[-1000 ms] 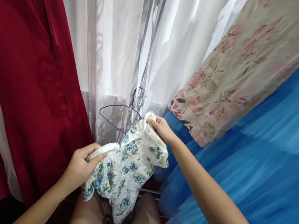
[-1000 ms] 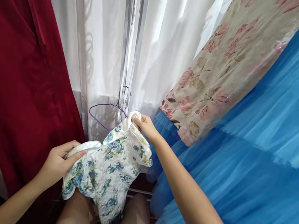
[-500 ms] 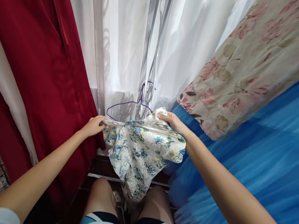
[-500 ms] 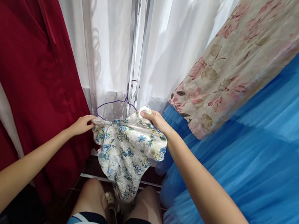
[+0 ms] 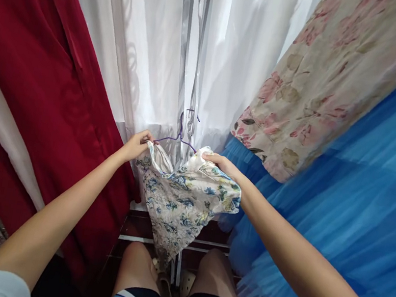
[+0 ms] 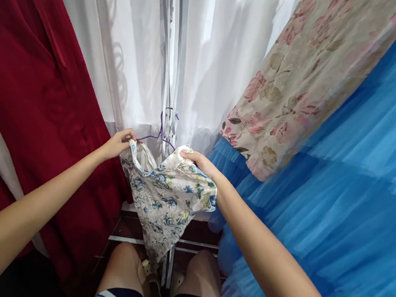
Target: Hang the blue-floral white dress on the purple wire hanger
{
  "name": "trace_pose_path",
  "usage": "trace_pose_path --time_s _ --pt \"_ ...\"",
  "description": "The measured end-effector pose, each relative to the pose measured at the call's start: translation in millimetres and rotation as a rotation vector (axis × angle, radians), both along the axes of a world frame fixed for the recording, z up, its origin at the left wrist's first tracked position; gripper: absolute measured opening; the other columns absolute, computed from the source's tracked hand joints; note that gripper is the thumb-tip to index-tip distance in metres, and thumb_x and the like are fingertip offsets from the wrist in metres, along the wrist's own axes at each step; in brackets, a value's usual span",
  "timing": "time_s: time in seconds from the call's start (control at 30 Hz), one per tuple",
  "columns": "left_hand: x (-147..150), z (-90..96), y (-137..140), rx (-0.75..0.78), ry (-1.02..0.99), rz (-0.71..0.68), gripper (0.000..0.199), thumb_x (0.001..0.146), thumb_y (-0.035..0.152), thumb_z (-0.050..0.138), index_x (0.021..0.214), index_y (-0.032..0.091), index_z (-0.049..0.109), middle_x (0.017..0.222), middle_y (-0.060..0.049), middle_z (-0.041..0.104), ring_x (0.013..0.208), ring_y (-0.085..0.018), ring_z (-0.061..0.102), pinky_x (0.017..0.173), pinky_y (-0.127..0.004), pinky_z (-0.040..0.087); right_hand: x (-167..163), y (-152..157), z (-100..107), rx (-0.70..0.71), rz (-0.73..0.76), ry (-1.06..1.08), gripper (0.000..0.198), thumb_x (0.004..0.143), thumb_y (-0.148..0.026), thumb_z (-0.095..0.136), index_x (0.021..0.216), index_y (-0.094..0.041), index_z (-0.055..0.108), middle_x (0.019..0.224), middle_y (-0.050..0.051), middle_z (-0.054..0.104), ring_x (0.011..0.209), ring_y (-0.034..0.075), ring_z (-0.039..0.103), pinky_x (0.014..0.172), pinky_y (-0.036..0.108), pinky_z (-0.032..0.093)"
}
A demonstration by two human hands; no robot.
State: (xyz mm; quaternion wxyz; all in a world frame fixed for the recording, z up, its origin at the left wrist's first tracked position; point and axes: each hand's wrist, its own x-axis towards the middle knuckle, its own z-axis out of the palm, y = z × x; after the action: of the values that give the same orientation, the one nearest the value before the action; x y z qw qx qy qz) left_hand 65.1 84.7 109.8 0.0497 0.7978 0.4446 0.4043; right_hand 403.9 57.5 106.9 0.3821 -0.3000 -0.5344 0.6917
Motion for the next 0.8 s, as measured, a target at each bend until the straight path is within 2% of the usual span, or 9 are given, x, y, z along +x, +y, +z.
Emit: trace_pose_path --time_s 0.07,0.17,0.3,0.37,0.47,0.53,0.6,0.73,0.8 --pt "13 1.7 -3 -0.024 -0.116 -0.044 0.015 0.079 0.028 0.055 0.09 0.019 0.054 0.091 -0.004 0.065 0.087 -0.019 0.063 0.08 -0.031 0.048 7 2 2 -0.009 -0.003 -0.031 0.017 0.072 -0.03 0.075 0.078 -0.015 0.068 0.064 0.004 0.071 0.057 0.02 0.065 0.057 0.029 0.052" --pt "17 -1.3 -8 -0.026 -0.348 0.031 0.027 0.073 0.028 0.062 0.097 0.018 0.056 0.096 -0.004 0.064 0.081 -0.017 0.062 0.072 -0.027 0.048 27 -3 3 0.064 -0.088 -0.013 0.017 0.076 -0.031 0.073 0.088 -0.019 0.07 0.081 0.005 0.075 0.072 0.021 0.069 0.066 0.03 0.055" --pt "8 -17.4 -23 -0.018 -0.414 0.155 0.024 0.08 0.039 0.062 0.08 0.016 0.058 0.069 0.0 0.057 0.061 -0.014 0.052 0.058 -0.025 0.041 57 -32 -20 0.201 -0.318 0.095 0.03 0.083 -0.046 0.066 0.102 -0.023 0.07 0.106 0.004 0.074 0.095 0.022 0.068 0.079 0.031 0.054" --pt "10 -24.7 -34 -0.002 -0.415 0.168 0.029 0.082 0.044 0.063 0.075 0.015 0.059 0.068 0.0 0.057 0.065 -0.015 0.054 0.061 -0.025 0.042 65 -50 -38 0.271 -0.45 0.04 0.031 0.082 -0.05 0.067 0.096 -0.022 0.071 0.095 0.003 0.075 0.084 0.021 0.069 0.072 0.029 0.054" --pt "25 -23.6 -53 0.057 -0.371 0.138 0.029 0.087 0.044 0.058 0.095 0.018 0.066 0.092 -0.003 0.067 0.083 -0.017 0.06 0.073 -0.026 0.045 65 -64 -47 0.348 -0.594 0.009 0.03 0.078 -0.052 0.072 0.083 -0.022 0.068 0.071 -0.001 0.069 0.06 0.017 0.061 0.056 0.025 0.048" --pt "39 -15.0 -63 0.092 -0.285 0.119 0.032 0.089 0.044 0.057 0.108 0.021 0.067 0.103 -0.003 0.068 0.089 -0.018 0.062 0.077 -0.026 0.045 60 -61 -34 0.38 -0.671 0.065 0.032 0.077 -0.053 0.072 0.076 -0.022 0.065 0.063 -0.002 0.063 0.053 0.015 0.056 0.05 0.025 0.045" --pt "49 -5.2 -68 0.102 -0.182 0.114 0.033 0.087 0.045 0.06 0.108 0.022 0.068 0.099 -0.003 0.069 0.087 -0.019 0.062 0.075 -0.027 0.044 53 -51 -12 0.39 -0.719 0.133 0.033 0.077 -0.054 0.072 0.073 -0.022 0.063 0.061 -0.003 0.062 0.052 0.016 0.055 0.05 0.025 0.044" --pt "48 1.4 -59 0.062 -0.202 0.164 0.027 0.085 0.046 0.062 0.085 0.019 0.068 0.072 0.001 0.061 0.07 -0.016 0.054 0.063 -0.025 0.036 32 -42 23 0.393 -0.685 0.185 0.035 0.08 -0.057 0.067 0.077 -0.022 0.063 0.067 0.0 0.065 0.063 0.019 0.062 0.06 0.028 0.05" --pt "40 -4.4 -48 0.039 -0.303 0.199 0.034 0.084 0.048 0.062 0.069 0.018 0.06 0.059 0.003 0.05 0.06 -0.014 0.044 0.058 -0.026 0.031 17 -55 27 0.496 -0.607 0.12 0.036 0.085 -0.057 0.061 0.081 -0.022 0.064 0.074 0.0 0.067 0.072 0.02 0.064 0.067 0.029 0.051"
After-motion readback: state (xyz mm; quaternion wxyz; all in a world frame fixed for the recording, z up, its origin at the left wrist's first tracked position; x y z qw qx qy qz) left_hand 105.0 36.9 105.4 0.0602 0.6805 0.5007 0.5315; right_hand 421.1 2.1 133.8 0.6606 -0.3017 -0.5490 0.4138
